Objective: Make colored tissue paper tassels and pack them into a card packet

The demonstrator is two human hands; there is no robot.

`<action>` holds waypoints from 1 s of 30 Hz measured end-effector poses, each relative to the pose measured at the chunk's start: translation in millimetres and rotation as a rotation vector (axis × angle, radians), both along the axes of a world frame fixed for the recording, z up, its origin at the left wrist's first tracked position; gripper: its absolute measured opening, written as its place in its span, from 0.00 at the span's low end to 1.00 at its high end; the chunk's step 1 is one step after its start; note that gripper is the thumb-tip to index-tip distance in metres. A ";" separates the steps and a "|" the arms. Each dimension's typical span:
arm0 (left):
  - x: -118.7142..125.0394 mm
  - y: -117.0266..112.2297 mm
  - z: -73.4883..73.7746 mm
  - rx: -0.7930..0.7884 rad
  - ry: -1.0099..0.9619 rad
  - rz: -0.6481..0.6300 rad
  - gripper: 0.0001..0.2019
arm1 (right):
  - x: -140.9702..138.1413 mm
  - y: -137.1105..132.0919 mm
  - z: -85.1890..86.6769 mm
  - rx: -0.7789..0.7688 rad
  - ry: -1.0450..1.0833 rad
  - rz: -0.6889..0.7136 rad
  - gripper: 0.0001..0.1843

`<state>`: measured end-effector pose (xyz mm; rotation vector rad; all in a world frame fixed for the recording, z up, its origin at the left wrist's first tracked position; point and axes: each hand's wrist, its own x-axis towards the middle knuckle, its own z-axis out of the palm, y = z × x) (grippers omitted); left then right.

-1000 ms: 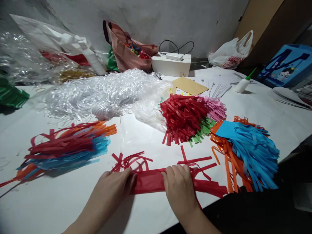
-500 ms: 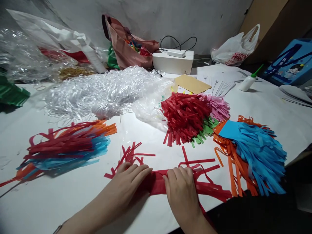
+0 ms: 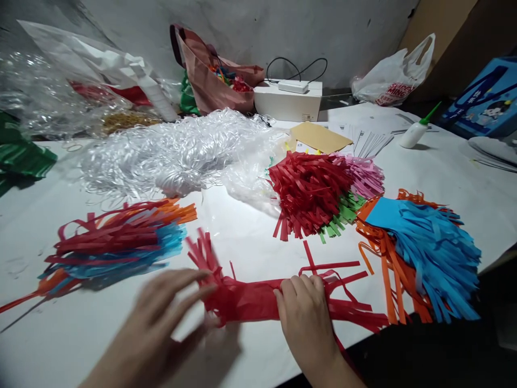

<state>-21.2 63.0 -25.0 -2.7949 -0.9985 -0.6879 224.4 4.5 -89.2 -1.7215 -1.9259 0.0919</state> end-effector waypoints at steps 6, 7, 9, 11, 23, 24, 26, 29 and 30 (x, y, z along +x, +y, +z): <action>58.1 -22.5 -32.1 -0.162 0.225 -0.287 0.15 | 2.4 4.5 5.8 -0.063 -0.026 0.021 0.15; 58.7 -19.4 -37.6 -0.179 0.252 -0.257 0.14 | 3.0 5.1 7.8 -0.066 -0.039 0.011 0.14; 54.3 -12.3 -44.9 -0.178 0.263 -0.200 0.12 | 3.9 4.7 13.1 -0.020 -0.067 -0.034 0.11; 46.9 -7.5 -47.4 -0.147 0.201 -0.177 0.11 | 3.5 1.7 18.3 0.091 -0.077 -0.055 0.07; 39.4 -15.2 -40.0 -0.289 -0.002 -0.175 0.12 | -5.8 -23.0 -0.4 0.139 -0.088 0.380 0.12; 37.8 -18.2 -41.2 -0.261 -0.005 -0.183 0.13 | -4.3 -25.8 -2.3 0.137 -0.094 0.393 0.12; 33.9 -24.3 -44.3 -0.233 -0.044 -0.182 0.15 | -0.6 -31.0 -5.4 0.142 -0.101 0.362 0.14; 28.7 -31.2 -48.0 -0.241 -0.146 -0.106 0.14 | 4.7 -35.2 -6.0 0.132 -0.055 0.224 0.14; 27.6 -32.2 -48.6 -0.269 -0.179 -0.069 0.13 | 5.8 -35.2 -5.0 0.117 -0.033 0.176 0.13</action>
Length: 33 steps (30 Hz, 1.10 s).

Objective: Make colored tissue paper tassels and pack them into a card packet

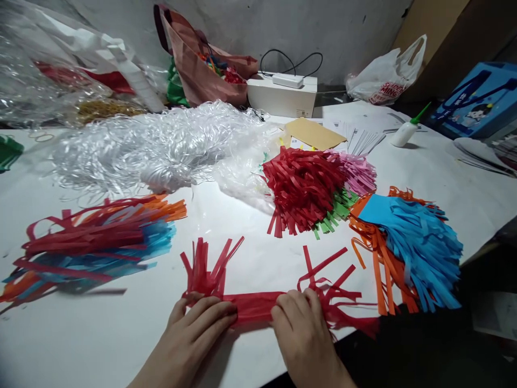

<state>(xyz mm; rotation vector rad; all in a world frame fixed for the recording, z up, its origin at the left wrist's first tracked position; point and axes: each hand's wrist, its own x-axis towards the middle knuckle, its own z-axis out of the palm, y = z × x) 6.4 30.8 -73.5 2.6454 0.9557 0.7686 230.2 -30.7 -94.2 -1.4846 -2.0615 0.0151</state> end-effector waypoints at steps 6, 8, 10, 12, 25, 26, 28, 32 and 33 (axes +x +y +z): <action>3.7 9.3 3.3 -0.162 0.101 0.168 0.15 | -5.2 8.2 8.7 -0.066 -0.009 -0.221 0.14; 8.2 15.7 5.6 -0.121 0.210 0.194 0.16 | -8.0 11.3 9.6 -0.076 -0.051 -0.270 0.14; 12.8 21.0 7.9 -0.088 0.304 0.207 0.16 | -8.8 13.9 10.0 -0.090 -0.076 -0.300 0.13; 16.3 24.3 9.6 -0.078 0.356 0.222 0.16 | -7.9 15.7 11.3 -0.100 -0.085 -0.322 0.12; 14.0 25.9 9.9 -0.039 0.307 0.200 0.13 | -29.9 18.9 8.0 0.019 -0.036 0.038 0.15; 12.4 24.7 10.7 -0.011 0.248 0.158 0.12 | -29.6 19.6 7.7 0.010 -0.037 0.043 0.15; 9.8 21.3 11.6 0.040 0.148 0.025 0.11 | -27.2 19.7 9.8 0.005 -0.021 0.048 0.14; 9.0 15.5 8.0 0.047 0.099 -0.129 0.11 | -24.7 16.8 15.8 -0.014 -0.019 0.085 0.08; 9.4 14.9 6.5 0.041 0.091 -0.132 0.12 | -25.2 16.2 15.7 -0.024 -0.048 0.087 0.08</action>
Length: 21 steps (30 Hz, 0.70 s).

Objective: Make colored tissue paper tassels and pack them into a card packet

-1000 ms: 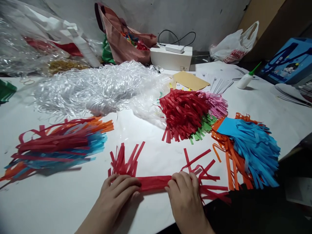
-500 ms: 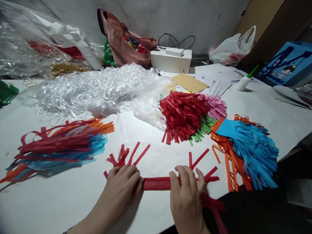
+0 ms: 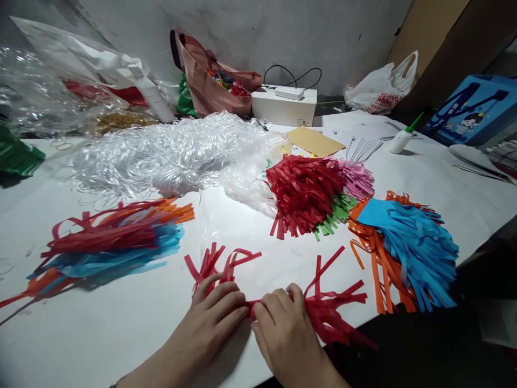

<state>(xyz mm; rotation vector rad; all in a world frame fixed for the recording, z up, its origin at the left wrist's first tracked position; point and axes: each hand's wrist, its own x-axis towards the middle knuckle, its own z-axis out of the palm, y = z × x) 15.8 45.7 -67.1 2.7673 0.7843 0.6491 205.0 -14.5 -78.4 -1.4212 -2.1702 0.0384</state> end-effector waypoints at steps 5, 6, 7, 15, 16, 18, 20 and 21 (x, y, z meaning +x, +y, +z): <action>-2.9 -0.8 -4.4 -0.066 -0.036 0.017 0.13 | 4.6 -2.9 -10.2 0.048 -0.076 0.001 0.14; -4.7 -1.7 -4.7 -0.085 -0.052 0.028 0.12 | 8.9 -4.6 -12.4 0.053 -0.066 0.004 0.14; -6.8 -3.1 -5.0 -0.105 -0.075 0.044 0.11 | 14.2 -7.0 -14.1 0.050 -0.050 0.003 0.14; -12.4 -18.8 -4.0 -0.180 -0.086 0.182 0.09 | 40.0 -20.4 -11.0 0.020 0.110 -0.176 0.13; -11.5 -19.0 -3.4 -0.182 -0.060 0.205 0.09 | 38.1 -19.1 -11.2 0.013 0.086 -0.205 0.14; -9.8 -18.0 -2.7 -0.190 -0.008 0.261 0.08 | 33.4 -14.3 -12.4 -0.005 0.021 -0.264 0.16; -8.5 -16.3 -3.0 -0.193 0.042 0.309 0.08 | 30.0 -8.1 -13.3 -0.021 -0.041 -0.311 0.16; -8.1 -15.6 -3.5 -0.193 0.064 0.327 0.08 | 29.3 -5.1 -13.1 -0.028 -0.065 -0.326 0.16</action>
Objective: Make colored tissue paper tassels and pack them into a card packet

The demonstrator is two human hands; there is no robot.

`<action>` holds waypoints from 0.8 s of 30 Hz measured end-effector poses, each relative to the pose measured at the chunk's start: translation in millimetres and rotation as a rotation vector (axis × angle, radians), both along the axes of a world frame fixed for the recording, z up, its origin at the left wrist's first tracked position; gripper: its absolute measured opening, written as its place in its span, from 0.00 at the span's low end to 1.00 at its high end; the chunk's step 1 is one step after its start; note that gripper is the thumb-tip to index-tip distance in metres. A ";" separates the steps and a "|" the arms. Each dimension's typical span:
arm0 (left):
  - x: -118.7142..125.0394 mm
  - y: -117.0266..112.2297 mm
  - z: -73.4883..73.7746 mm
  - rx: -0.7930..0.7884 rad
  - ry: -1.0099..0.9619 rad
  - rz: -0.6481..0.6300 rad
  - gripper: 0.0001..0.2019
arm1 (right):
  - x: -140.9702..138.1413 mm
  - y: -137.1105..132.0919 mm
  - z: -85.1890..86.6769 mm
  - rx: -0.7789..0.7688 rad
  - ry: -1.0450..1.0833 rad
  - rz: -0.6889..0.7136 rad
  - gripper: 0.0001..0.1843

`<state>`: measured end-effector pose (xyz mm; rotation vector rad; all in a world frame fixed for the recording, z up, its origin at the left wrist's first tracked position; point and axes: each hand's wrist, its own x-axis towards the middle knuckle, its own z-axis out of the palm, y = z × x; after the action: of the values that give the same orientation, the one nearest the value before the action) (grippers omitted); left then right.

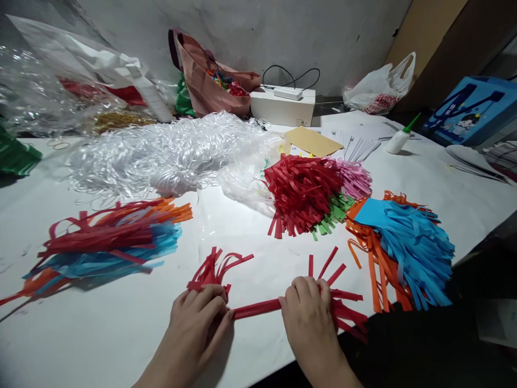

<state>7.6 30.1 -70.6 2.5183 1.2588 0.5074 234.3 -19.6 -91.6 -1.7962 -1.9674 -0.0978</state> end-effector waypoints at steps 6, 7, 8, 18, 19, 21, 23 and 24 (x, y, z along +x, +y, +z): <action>1.2 -0.2 -7.9 0.028 -0.014 0.047 0.08 | 1.3 5.4 10.7 -0.007 0.016 -0.032 0.13; 2.0 -0.4 -9.3 0.050 -0.051 0.042 0.10 | -0.4 4.5 12.8 0.023 0.042 -0.022 0.12; 3.1 -0.4 -10.3 0.072 -0.091 0.025 0.11 | -3.2 3.5 14.4 0.058 0.067 0.021 0.12; 4.3 2.3 2.4 0.073 -0.123 -0.209 0.12 | -32.8 13.1 3.9 0.100 0.034 0.363 0.14; 3.9 2.3 1.3 0.072 -0.110 -0.216 0.12 | -32.8 13.9 4.2 0.099 0.057 0.363 0.13; 4.1 3.0 -4.4 0.114 -0.123 -0.206 0.13 | -32.8 14.6 5.0 0.067 0.091 0.379 0.10; 5.1 4.4 -12.4 0.157 -0.162 -0.186 0.14 | -33.8 14.8 4.7 0.047 0.072 0.391 0.07; 5.6 5.1 -15.8 0.159 -0.180 -0.174 0.14 | -34.9 15.0 4.0 0.051 0.048 0.388 0.07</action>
<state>13.2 35.3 -86.4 2.6102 0.9594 0.7990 199.4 -4.6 -87.6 -1.3428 -2.2167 0.0219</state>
